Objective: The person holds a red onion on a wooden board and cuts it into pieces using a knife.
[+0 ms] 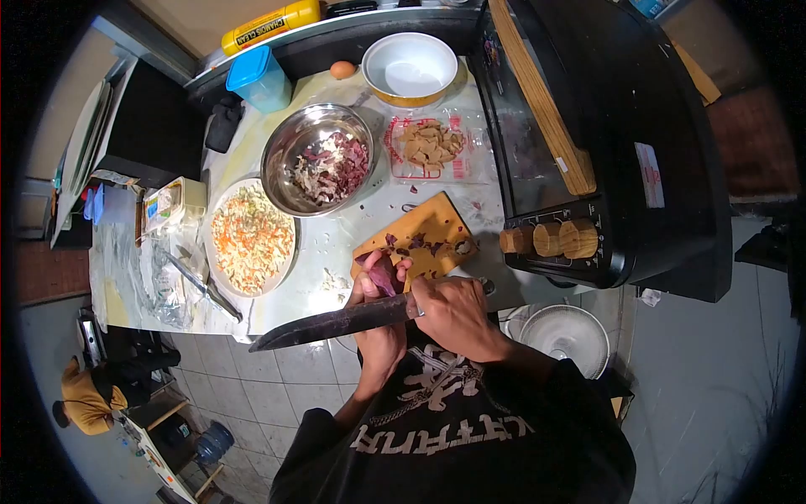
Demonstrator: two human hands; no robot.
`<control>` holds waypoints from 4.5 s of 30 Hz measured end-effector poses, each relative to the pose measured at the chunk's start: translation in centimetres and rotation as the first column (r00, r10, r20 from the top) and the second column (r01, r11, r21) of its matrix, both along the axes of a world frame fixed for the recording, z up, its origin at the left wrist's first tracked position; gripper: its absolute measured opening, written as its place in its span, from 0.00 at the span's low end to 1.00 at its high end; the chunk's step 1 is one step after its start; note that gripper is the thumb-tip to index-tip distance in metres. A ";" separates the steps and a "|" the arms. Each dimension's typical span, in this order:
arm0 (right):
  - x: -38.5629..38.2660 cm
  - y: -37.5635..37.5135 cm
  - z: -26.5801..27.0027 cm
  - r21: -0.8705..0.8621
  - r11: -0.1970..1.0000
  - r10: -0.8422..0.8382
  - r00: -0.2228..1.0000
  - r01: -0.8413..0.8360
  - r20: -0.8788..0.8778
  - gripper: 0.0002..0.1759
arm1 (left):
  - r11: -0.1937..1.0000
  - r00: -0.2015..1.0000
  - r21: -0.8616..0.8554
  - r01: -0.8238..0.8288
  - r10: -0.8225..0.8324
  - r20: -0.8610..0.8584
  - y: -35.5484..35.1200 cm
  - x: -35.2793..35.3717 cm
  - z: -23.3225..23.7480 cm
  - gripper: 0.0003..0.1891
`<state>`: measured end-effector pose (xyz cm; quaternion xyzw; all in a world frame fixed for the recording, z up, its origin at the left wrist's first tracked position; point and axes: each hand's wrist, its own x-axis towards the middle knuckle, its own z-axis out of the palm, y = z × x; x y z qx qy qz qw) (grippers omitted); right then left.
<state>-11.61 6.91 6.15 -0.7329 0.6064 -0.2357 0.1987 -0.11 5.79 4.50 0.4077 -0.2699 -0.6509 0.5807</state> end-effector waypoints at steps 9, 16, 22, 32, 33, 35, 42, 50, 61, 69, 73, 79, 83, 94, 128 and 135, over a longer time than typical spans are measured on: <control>0.1 -0.3 0.5 0.013 1.000 0.025 0.999 -0.026 0.039 0.10 | 0.998 0.997 -0.003 0.062 -0.062 -0.045 0.2 0.4 -0.3 0.26; 0.0 -0.4 0.8 0.017 1.000 0.021 0.999 -0.021 0.040 0.11 | 0.998 0.998 -0.014 0.061 -0.061 -0.001 0.2 0.1 0.1 0.28; 0.2 -0.4 1.1 0.014 1.000 0.020 0.999 -0.020 0.039 0.11 | 0.997 0.997 -0.029 0.072 -0.071 0.042 0.3 0.2 0.2 0.29; 0.0 0.0 1.1 0.024 1.000 -0.004 1.000 0.004 0.020 0.10 | 0.999 0.999 0.010 -0.031 0.031 -0.008 0.6 0.7 0.0 0.28; 0.1 -0.1 1.2 0.023 1.000 -0.001 1.000 0.001 0.022 0.10 | 1.000 1.000 0.005 0.007 -0.007 0.008 0.6 0.7 0.0 0.28; 0.3 -0.2 1.4 0.026 1.000 0.007 0.999 -0.008 0.047 0.09 | 0.999 0.998 0.000 0.054 -0.054 0.026 0.8 0.9 -0.1 0.28; 0.1 -0.4 1.6 0.034 0.999 0.013 0.999 -0.014 0.037 0.09 | 0.999 0.998 -0.033 0.041 -0.040 0.038 0.5 0.7 0.7 0.28; -0.6 -0.7 2.3 0.061 0.996 0.060 0.998 -0.058 -0.029 0.11 | 0.992 0.992 -0.038 0.121 -0.120 0.034 0.8 0.6 0.0 0.27; -1.0 -0.8 1.5 0.002 0.996 0.088 0.995 -0.088 -0.050 0.16 | 0.994 0.993 0.015 0.113 -0.113 0.041 0.7 0.7 0.3 0.23; -0.6 -1.6 2.1 0.006 0.998 0.070 0.993 -0.069 -0.094 0.17 | 0.997 0.980 -0.015 0.069 -0.065 0.188 0.8 0.8 -0.3 0.23; -0.6 -1.7 2.1 0.043 0.996 0.085 0.993 -0.081 -0.083 0.17 | 0.998 0.996 -0.024 0.050 -0.048 0.072 0.6 0.7 -0.1 0.23; -0.8 -1.8 2.3 0.039 0.996 0.088 0.994 -0.086 -0.059 0.17 | 0.997 0.996 0.011 0.082 -0.082 0.020 0.4 0.8 0.4 0.23; -0.9 -2.0 1.9 -0.023 0.995 0.093 0.990 -0.096 -0.106 0.15 | 0.996 0.983 0.002 0.090 -0.089 0.158 0.4 1.0 0.2 0.23; -0.6 -2.4 1.6 -0.057 0.993 0.098 0.990 -0.105 -0.104 0.09 | 0.997 0.997 0.035 0.063 -0.065 0.048 0.3 1.1 0.0 0.25; 0.0 -2.4 1.0 0.029 0.999 0.014 0.999 -0.013 -0.037 0.06 | 1.000 1.000 0.018 0.018 -0.018 -0.003 0.4 1.4 -0.3 0.19; -0.3 -2.6 1.7 0.013 0.999 -0.036 0.998 0.037 -0.054 0.06 | 0.999 0.999 0.006 0.036 -0.036 0.038 0.5 1.2 -0.5 0.21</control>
